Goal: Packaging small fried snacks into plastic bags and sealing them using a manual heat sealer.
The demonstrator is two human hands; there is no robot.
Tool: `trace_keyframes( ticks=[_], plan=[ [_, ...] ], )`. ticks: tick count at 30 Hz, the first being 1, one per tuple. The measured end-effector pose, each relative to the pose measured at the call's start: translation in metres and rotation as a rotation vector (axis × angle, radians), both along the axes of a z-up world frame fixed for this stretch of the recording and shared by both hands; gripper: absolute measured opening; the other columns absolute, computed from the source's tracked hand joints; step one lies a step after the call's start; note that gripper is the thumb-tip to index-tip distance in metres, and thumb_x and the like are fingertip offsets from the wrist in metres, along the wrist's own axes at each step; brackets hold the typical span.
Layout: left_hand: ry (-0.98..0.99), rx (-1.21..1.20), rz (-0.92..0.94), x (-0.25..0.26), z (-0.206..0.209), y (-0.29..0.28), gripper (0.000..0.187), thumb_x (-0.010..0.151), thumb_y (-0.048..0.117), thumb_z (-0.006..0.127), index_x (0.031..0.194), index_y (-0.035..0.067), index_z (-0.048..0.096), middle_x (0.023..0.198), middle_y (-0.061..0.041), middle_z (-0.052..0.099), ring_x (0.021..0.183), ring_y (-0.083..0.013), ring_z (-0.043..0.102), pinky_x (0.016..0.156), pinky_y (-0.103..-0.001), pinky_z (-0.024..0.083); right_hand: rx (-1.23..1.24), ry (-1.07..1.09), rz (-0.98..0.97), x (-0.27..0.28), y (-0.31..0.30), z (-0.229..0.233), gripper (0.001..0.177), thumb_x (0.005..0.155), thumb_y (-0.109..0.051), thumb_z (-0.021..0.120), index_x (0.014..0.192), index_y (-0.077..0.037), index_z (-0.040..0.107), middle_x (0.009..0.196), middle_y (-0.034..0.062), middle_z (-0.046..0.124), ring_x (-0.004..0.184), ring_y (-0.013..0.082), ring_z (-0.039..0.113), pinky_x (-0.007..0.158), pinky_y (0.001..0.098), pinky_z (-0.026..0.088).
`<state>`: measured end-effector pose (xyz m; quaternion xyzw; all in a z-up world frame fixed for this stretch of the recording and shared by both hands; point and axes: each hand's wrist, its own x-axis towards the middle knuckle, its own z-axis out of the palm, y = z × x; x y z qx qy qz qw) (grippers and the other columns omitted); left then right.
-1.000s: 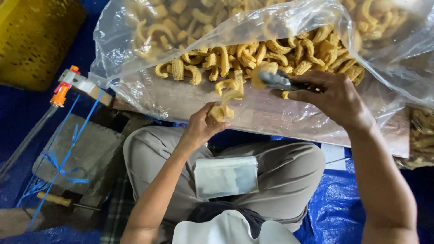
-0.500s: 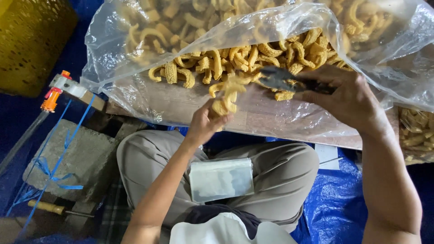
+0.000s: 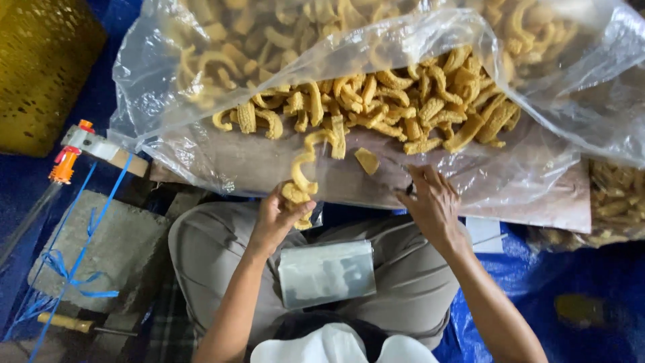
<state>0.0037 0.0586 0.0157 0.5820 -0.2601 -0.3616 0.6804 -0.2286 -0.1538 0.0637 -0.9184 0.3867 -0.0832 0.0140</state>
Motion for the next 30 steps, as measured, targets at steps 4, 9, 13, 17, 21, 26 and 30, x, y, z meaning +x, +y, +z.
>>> trace_keyframes(
  ticks=[4,9,13,17,21,26,30],
  plan=[
    [-0.074,0.010,-0.050,-0.008,0.009,-0.004,0.042,0.074,0.020,0.094,0.107,0.007,0.071,0.086,-0.005,0.067,0.083,-0.0123,0.062,0.075,-0.029,0.056,-0.060,-0.094,0.018,0.005,-0.017,-0.025,0.041,0.088,-0.033,0.080,0.124,-0.016,0.072,0.107,0.0013,0.063,0.097,0.0248,0.068,0.078,0.0410,0.057],
    [-0.251,0.228,-0.090,0.007,-0.004,-0.005,0.059,0.076,0.035,0.092,0.124,0.010,0.068,0.097,-0.015,0.073,0.092,-0.0272,0.071,0.080,-0.040,0.058,0.063,-0.059,-0.078,0.004,-0.042,-0.027,0.038,0.084,-0.045,0.080,0.120,-0.034,0.075,0.110,-0.0067,0.071,0.091,0.0287,0.073,0.078,0.0485,0.059],
    [-0.399,0.336,-0.182,0.018,0.010,-0.010,0.065,0.075,0.041,0.090,0.127,0.013,0.065,0.109,-0.020,0.074,0.105,-0.0388,0.072,0.086,-0.046,0.058,0.160,-0.119,-0.044,-0.008,-0.060,0.039,0.039,0.083,-0.049,0.079,0.119,-0.034,0.075,0.113,-0.0037,0.073,0.094,0.0357,0.072,0.080,0.0526,0.057],
    [-0.589,0.367,-0.261,0.015,0.043,-0.019,0.065,0.081,0.043,0.085,0.132,0.010,0.062,0.114,-0.021,0.073,0.107,-0.0422,0.071,0.085,-0.048,0.060,-0.004,0.047,0.113,0.007,-0.052,0.139,0.036,0.088,-0.055,0.076,0.113,-0.030,0.080,0.108,0.0017,0.077,0.084,0.0331,0.075,0.076,0.0439,0.059],
    [-0.746,0.319,-0.179,0.006,0.061,-0.024,0.051,0.076,0.023,0.085,0.122,0.011,0.065,0.093,-0.006,0.076,0.076,-0.0218,0.071,0.068,-0.035,0.054,-0.136,0.371,0.250,0.023,-0.046,0.168,0.049,0.086,-0.047,0.073,0.130,-0.026,0.071,0.112,0.0007,0.074,0.052,0.0161,0.063,0.041,0.0281,0.055],
    [-0.439,0.355,-0.154,0.010,0.022,0.001,0.061,0.077,0.042,0.088,0.126,0.013,0.066,0.107,-0.018,0.074,0.106,-0.0387,0.072,0.085,-0.045,0.058,0.211,0.337,0.059,0.017,-0.055,0.053,0.052,0.077,-0.059,0.077,0.121,-0.032,0.074,0.127,-0.0011,0.069,0.115,0.0316,0.068,0.087,0.0528,0.058],
    [-0.230,0.306,-0.125,-0.010,-0.010,0.019,0.058,0.071,0.039,0.093,0.118,0.014,0.070,0.103,-0.013,0.076,0.101,-0.0260,0.070,0.086,-0.040,0.057,0.482,0.020,0.015,0.014,-0.061,-0.006,0.064,0.075,-0.053,0.083,0.128,-0.018,0.072,0.125,0.0107,0.071,0.114,0.0417,0.066,0.090,0.0574,0.054]
  ],
)
